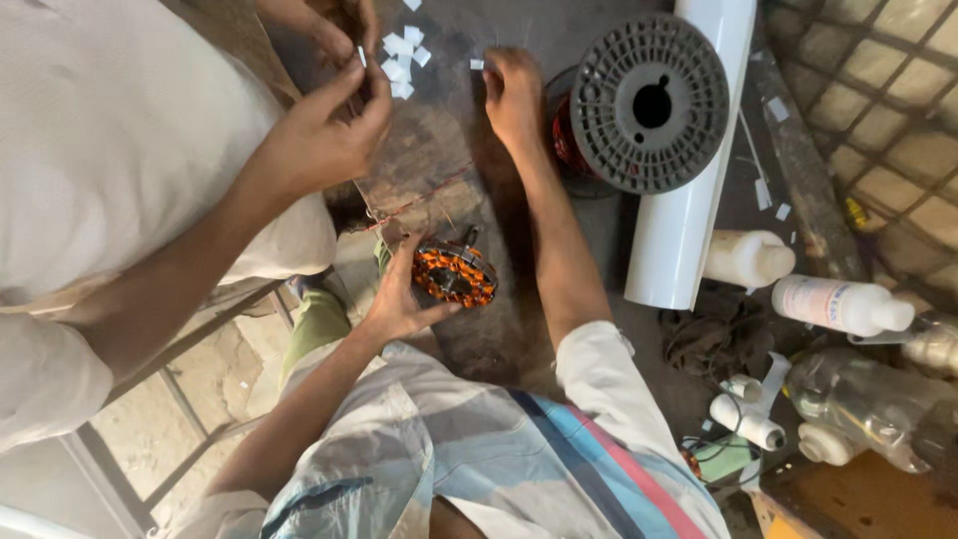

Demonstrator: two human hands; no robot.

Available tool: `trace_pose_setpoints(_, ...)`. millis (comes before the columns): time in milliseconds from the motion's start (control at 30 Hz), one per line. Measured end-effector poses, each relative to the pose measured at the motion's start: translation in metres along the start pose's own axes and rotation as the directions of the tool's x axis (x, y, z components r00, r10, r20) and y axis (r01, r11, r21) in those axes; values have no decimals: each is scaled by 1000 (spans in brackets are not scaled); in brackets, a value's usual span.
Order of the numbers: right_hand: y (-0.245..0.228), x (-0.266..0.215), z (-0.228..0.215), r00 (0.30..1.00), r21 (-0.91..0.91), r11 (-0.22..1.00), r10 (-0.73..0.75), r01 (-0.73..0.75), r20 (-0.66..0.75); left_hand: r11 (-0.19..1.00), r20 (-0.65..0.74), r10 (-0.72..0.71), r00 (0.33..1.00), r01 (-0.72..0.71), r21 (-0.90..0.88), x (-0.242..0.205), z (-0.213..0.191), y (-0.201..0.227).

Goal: The person inserts small white rectangular pieces into the slots of a copper-wound stator core. They repeatedly pick up the pieces and press them into place while holding the stator with the other hand. The task continues throughout the clip with the same repetitive insertion action.

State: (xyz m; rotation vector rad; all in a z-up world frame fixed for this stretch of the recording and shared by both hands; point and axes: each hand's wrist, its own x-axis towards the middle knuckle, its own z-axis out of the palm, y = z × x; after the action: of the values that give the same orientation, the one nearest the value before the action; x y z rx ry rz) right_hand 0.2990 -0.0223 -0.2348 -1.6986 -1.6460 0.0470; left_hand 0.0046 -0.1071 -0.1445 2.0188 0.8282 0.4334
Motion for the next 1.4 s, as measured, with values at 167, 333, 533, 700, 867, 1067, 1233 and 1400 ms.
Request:
trace_pose_setpoints(167,1,34,13,999,-58,998,-23,24,22,951,-81,-66,995,38,-308,-63,99,-80)
trace_pose_setpoints(333,-19,44,-7,971,436,872,161,-223,174,950,-119,-14,993,-24,-313,-64,115,-98)
trace_pose_setpoints(533,-75,49,-34,817,851,-193,242,-488,524,864,-237,88,968,-193,-466,-57,99,-76)
trace_pose_setpoints(700,-92,52,-31,809,820,-274,184,-503,558,759,-209,28,978,-157,-632,-52,90,-78)
trace_pose_setpoints(867,-77,50,-19,822,495,662,383,-563,422,732,-237,34,971,-185,-656,-49,87,-71)
trace_pose_setpoints(1067,-79,54,10,966,-121,972,217,-201,139,755,-223,36,974,-173,-633,-52,85,-75)
trace_pose_setpoints(1233,-95,66,32,962,-172,954,260,-243,83,765,-236,33,971,-176,-619,-51,87,-75)
trace_pose_setpoints(1400,-92,59,34,932,-129,936,343,-327,121,663,-183,-62,981,-96,-742,-59,101,-84)
